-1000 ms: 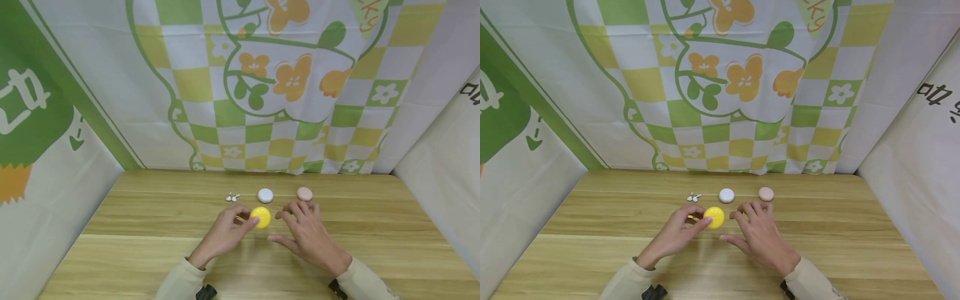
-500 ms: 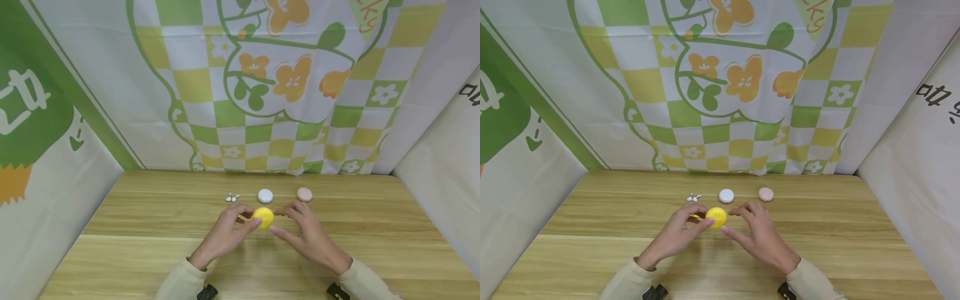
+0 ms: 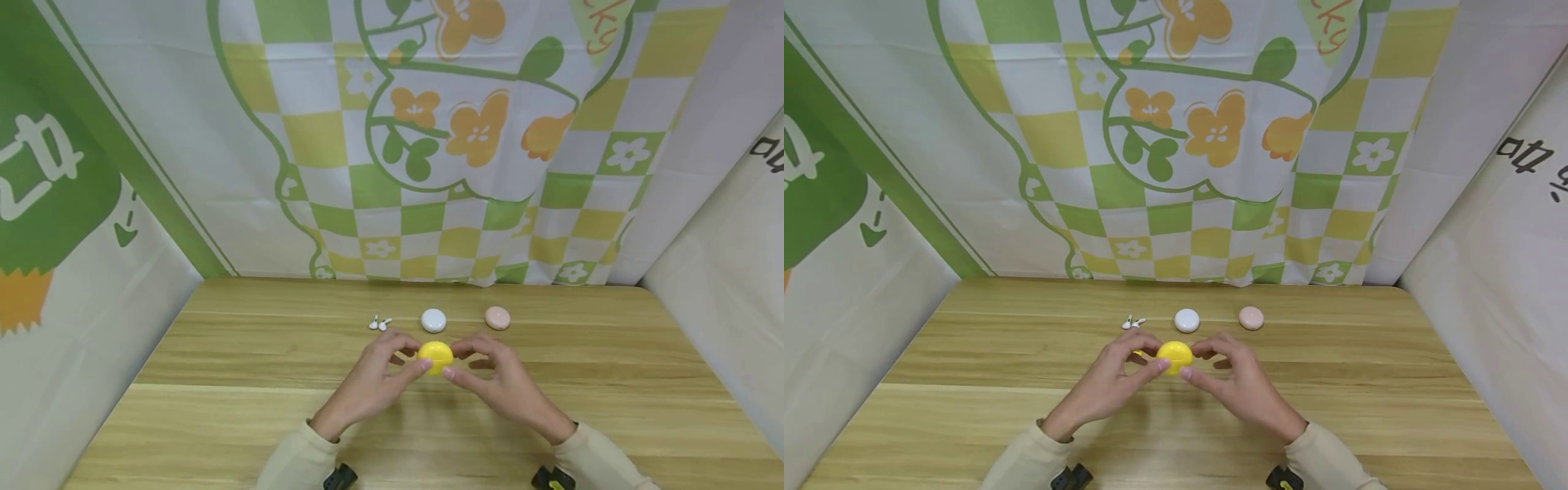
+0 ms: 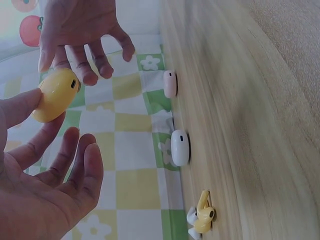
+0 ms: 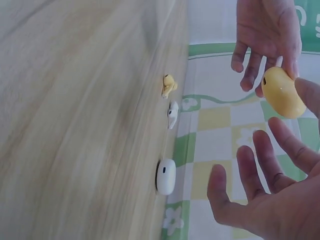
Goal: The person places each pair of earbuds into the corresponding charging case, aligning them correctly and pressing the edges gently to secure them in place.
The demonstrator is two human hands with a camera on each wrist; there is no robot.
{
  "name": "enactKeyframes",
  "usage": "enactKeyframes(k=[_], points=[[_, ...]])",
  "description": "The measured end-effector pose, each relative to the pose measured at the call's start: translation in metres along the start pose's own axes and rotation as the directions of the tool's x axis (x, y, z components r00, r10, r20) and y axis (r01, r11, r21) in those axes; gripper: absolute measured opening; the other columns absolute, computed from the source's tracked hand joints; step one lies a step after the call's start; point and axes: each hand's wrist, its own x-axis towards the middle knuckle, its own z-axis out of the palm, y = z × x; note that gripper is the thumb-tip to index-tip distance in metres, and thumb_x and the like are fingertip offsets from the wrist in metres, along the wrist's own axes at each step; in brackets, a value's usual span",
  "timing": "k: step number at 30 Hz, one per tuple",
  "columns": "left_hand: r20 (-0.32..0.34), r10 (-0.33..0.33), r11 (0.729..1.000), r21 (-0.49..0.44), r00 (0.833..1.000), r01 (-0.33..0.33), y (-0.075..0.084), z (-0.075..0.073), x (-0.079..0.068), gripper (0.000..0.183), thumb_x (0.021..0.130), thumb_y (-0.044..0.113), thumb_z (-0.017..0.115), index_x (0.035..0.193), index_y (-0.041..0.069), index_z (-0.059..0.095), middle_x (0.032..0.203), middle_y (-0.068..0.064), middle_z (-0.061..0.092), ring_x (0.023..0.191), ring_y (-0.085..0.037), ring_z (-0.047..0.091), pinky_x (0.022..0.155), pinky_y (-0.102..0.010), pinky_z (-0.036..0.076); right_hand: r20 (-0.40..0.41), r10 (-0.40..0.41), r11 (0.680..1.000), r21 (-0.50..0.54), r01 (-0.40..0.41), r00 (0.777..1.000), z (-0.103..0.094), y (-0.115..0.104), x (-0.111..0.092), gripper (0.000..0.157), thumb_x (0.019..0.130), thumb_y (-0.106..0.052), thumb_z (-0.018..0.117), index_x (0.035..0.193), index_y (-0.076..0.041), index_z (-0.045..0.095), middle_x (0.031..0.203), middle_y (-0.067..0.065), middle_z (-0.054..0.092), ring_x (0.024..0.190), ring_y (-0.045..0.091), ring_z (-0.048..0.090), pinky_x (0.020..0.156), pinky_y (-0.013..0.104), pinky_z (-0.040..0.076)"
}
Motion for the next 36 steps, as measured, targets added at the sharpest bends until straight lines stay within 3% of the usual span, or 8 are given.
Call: enactKeyframes(k=[5, 11, 28, 36], points=[[0.002, -0.007, 1.000, -0.024, 1.000, 0.007, 0.0010, 0.0012, 0.0007, 0.031, 0.102, 0.032, 0.063, 0.115, 0.004, 0.069, 0.120, -0.009, 0.058, 0.112, -0.030, 0.056, 0.093, -0.050, 0.052, 0.048, 0.058, 0.988, 0.138, -0.064, 0.997, -0.0013, 0.0001, 0.0007, 0.023, 0.092, -0.020, 0.077, 0.113, -0.011, 0.073, 0.115, 0.006, 0.065, 0.112, 0.030, 0.060, 0.093, 0.047, 0.055], [-0.004, -0.004, 0.999, -0.037, 1.000, 0.004, 0.0002, 0.0024, 0.0018, 0.031, 0.102, 0.031, 0.064, 0.116, 0.005, 0.069, 0.120, -0.008, 0.059, 0.113, -0.033, 0.056, 0.094, -0.049, 0.051, 0.064, 0.068, 0.974, 0.213, -0.080, 0.996, -0.0006, 0.0023, 0.0008, 0.025, 0.092, -0.018, 0.077, 0.114, -0.007, 0.074, 0.116, 0.011, 0.065, 0.112, 0.031, 0.062, 0.089, 0.035, 0.057], [-0.010, 0.007, 0.999, -0.038, 1.000, -0.008, 0.0036, 0.0052, 0.0022, 0.028, 0.101, 0.031, 0.065, 0.116, 0.008, 0.070, 0.119, -0.006, 0.058, 0.112, -0.025, 0.055, 0.095, -0.046, 0.051, 0.036, 0.084, 0.965, 0.245, -0.090, 0.996, 0.0000, 0.0022, -0.0006, 0.024, 0.090, -0.013, 0.079, 0.112, -0.005, 0.076, 0.114, 0.011, 0.067, 0.111, 0.023, 0.063, 0.088, 0.035, 0.057], [0.003, -0.004, 1.000, -0.024, 1.000, 0.004, 0.0054, 0.0040, 0.0026, 0.028, 0.100, 0.031, 0.066, 0.116, 0.008, 0.070, 0.119, -0.005, 0.057, 0.113, -0.025, 0.054, 0.095, -0.048, 0.050, 0.013, 0.103, 0.970, 0.220, -0.103, 0.995, -0.0001, 0.0019, 0.0001, 0.025, 0.088, -0.014, 0.081, 0.111, -0.006, 0.078, 0.115, 0.010, 0.066, 0.114, 0.030, 0.059, 0.091, 0.038, 0.056]])
